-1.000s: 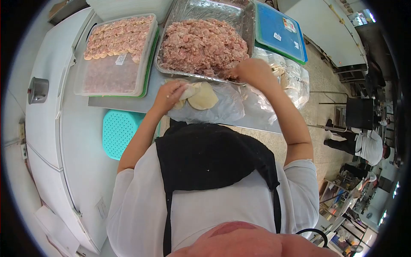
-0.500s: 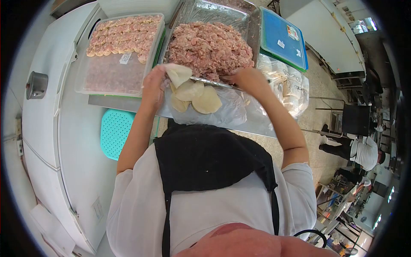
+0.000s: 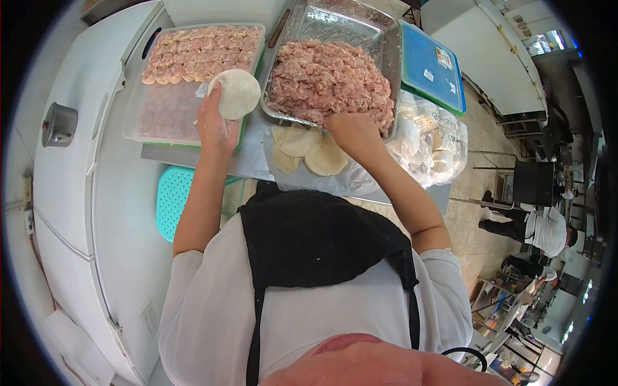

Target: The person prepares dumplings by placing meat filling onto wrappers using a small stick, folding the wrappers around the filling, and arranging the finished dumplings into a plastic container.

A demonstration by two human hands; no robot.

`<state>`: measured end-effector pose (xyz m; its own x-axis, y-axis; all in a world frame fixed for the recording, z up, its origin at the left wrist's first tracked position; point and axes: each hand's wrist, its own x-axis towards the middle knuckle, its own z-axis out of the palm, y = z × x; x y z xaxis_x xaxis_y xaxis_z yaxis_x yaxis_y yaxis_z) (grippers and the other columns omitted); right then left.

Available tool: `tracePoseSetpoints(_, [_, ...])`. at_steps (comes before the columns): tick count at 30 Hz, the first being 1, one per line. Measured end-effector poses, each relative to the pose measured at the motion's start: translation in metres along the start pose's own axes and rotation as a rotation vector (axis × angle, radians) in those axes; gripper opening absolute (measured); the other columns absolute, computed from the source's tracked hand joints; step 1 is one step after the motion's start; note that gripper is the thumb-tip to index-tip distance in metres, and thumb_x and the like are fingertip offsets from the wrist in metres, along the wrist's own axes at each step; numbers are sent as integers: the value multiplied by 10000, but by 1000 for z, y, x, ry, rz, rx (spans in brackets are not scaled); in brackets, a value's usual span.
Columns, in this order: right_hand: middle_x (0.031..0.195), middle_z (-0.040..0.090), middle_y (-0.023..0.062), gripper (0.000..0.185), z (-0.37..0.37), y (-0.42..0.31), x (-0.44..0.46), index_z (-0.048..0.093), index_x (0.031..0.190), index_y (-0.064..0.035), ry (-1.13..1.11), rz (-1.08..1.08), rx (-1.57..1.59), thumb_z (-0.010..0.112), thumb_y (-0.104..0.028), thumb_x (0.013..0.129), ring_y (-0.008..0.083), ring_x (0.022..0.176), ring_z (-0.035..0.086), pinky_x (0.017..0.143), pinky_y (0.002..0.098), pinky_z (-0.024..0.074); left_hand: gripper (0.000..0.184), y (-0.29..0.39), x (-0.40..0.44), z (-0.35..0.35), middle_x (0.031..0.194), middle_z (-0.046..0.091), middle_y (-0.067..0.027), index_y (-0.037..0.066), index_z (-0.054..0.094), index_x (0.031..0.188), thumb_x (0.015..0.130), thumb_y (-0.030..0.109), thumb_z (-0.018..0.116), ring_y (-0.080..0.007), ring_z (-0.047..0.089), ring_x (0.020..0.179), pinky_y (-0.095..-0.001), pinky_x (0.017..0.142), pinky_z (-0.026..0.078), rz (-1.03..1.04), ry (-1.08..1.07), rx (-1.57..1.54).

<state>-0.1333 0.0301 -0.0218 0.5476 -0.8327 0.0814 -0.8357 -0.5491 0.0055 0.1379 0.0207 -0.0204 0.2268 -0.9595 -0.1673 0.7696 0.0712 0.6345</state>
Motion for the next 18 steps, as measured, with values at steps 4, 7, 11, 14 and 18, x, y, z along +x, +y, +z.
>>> tracePoseSetpoints(4, [669,650,165,150,-14,-5,14,655,677,-38,68,37,194,555,-120,753,317,644,669,564,418,528,312,-1,3,-13,1133,621,-141,-26,514,1202,922,100,570,-256,630,1028,-383,887,535,64,32,142])
tracePoseSetpoints(7, [702,659,161,171,-4,1,41,661,728,-40,-79,67,8,550,-150,798,316,692,674,611,440,527,305,3,5,-14,1131,621,-145,-25,517,1193,913,80,578,-263,629,1030,-385,890,534,81,42,122])
tracePoseSetpoints(11, [765,675,151,208,10,-17,38,662,759,-52,-165,2,-11,536,-192,847,328,759,673,666,454,523,306,2,10,-13,1168,602,-156,-23,513,1197,919,91,571,-260,607,1075,-392,918,518,134,75,77])
tracePoseSetpoints(14, [781,672,158,274,-8,-2,21,659,807,-32,-156,172,290,519,-249,897,342,800,661,703,436,510,313,0,8,1,1206,583,-156,-22,497,1219,949,134,520,-268,579,1121,-412,963,484,58,54,32])
tracePoseSetpoints(18, [773,653,189,353,-32,27,5,637,965,15,-35,311,698,492,-306,946,334,767,641,714,404,477,331,-38,16,27,1225,574,-152,-19,479,1239,977,183,461,-280,560,1147,-428,1006,445,-55,-86,-54])
